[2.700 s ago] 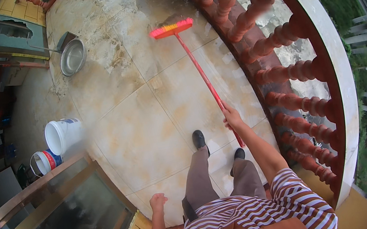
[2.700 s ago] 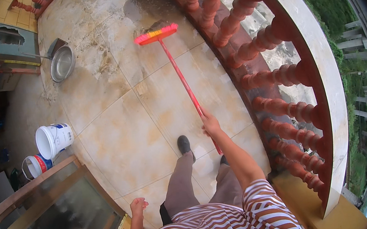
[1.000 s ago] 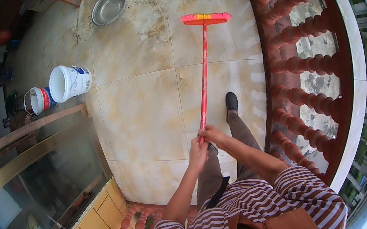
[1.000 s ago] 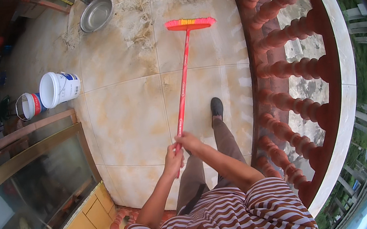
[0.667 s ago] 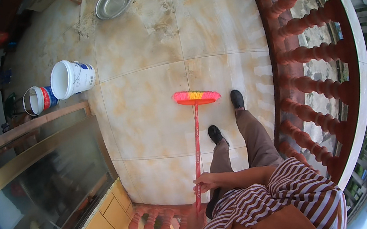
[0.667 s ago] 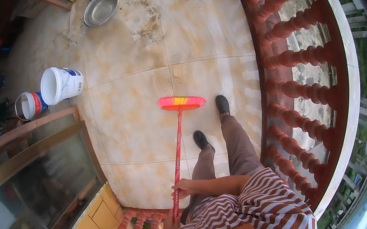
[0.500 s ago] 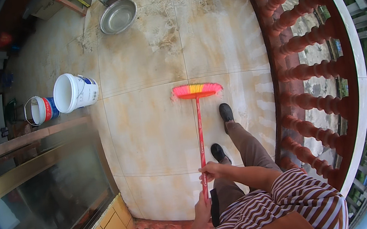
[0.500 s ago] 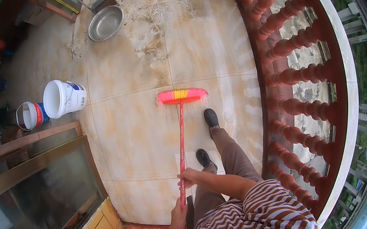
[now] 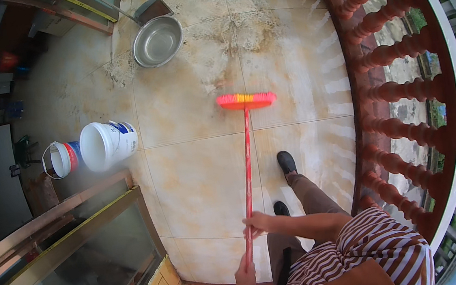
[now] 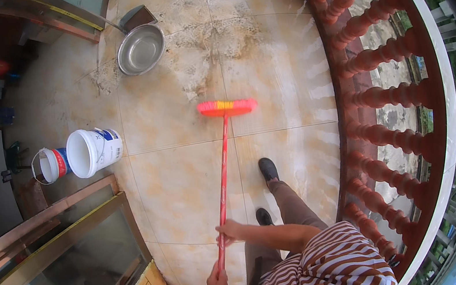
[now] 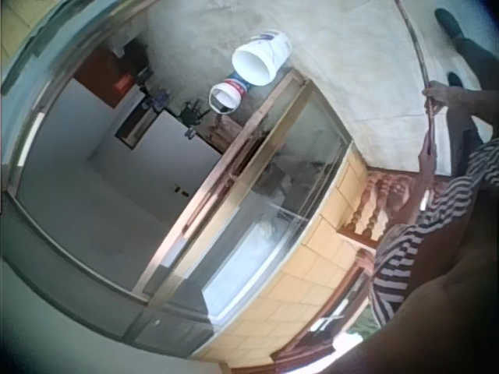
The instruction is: The person sweeps a tiled balcony floor using a red broom and a dustpan. They gather debris into the dustpan and transfer it into a bucket. The person then walks through a hallway and enters a room.
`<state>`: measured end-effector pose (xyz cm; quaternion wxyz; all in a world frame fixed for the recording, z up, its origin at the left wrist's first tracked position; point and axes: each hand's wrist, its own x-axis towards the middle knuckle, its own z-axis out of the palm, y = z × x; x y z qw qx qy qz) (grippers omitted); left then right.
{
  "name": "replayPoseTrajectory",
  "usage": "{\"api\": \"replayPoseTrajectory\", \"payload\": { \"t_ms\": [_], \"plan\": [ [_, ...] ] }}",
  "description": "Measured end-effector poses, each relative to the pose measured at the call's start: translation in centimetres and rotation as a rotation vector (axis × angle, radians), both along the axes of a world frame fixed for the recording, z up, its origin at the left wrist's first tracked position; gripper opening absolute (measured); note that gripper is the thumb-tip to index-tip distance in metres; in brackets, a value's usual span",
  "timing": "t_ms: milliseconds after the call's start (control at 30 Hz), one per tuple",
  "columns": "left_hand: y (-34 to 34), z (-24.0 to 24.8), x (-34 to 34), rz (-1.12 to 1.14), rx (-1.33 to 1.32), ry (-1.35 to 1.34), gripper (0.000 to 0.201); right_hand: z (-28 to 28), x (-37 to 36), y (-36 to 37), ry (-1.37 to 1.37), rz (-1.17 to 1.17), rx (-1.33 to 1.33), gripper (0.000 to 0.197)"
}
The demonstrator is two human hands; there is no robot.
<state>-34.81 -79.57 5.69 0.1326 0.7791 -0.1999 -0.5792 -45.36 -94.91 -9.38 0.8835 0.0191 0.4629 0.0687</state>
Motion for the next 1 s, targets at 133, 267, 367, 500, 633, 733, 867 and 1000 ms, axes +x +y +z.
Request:
{"api": "replayPoseTrajectory", "payload": {
  "t_ms": [133,267,367,500,633,733,867,1000],
  "plan": [
    [3.6,3.5,1.1,0.027,-0.280,-0.248,0.040,1.8,4.2,4.1,-0.057,0.114,0.134,0.031],
    [-8.5,0.6,5.3,-0.112,0.068,-0.039,0.044,-0.9,6.1,-5.8,0.091,-0.014,-0.007,0.034],
    [-20.7,-7.5,6.6,-0.228,-0.161,-0.093,0.043,-4.4,7.2,-18.9,0.260,-0.133,-0.231,0.034],
    [-42.8,-15.2,6.5,-0.248,-0.378,-0.041,0.038,-7.2,8.3,-39.0,0.546,-0.355,-0.478,0.039],
    [-44.1,-12.5,7.9,-0.300,-0.451,0.044,0.043,-3.8,8.1,-40.4,0.476,-0.341,-0.463,0.028],
    [-35.2,-8.0,11.7,-0.403,-0.430,0.019,0.050,0.2,9.6,-31.6,0.353,-0.405,-0.236,0.025],
    [-33.2,-0.9,13.3,-0.397,-0.065,0.101,0.056,3.4,12.8,-23.0,0.399,-0.577,-0.061,0.015],
    [-39.3,-5.4,9.0,-0.325,-0.189,0.123,0.052,1.0,10.5,-30.5,0.596,-0.524,-0.219,0.015]
  ]
}}
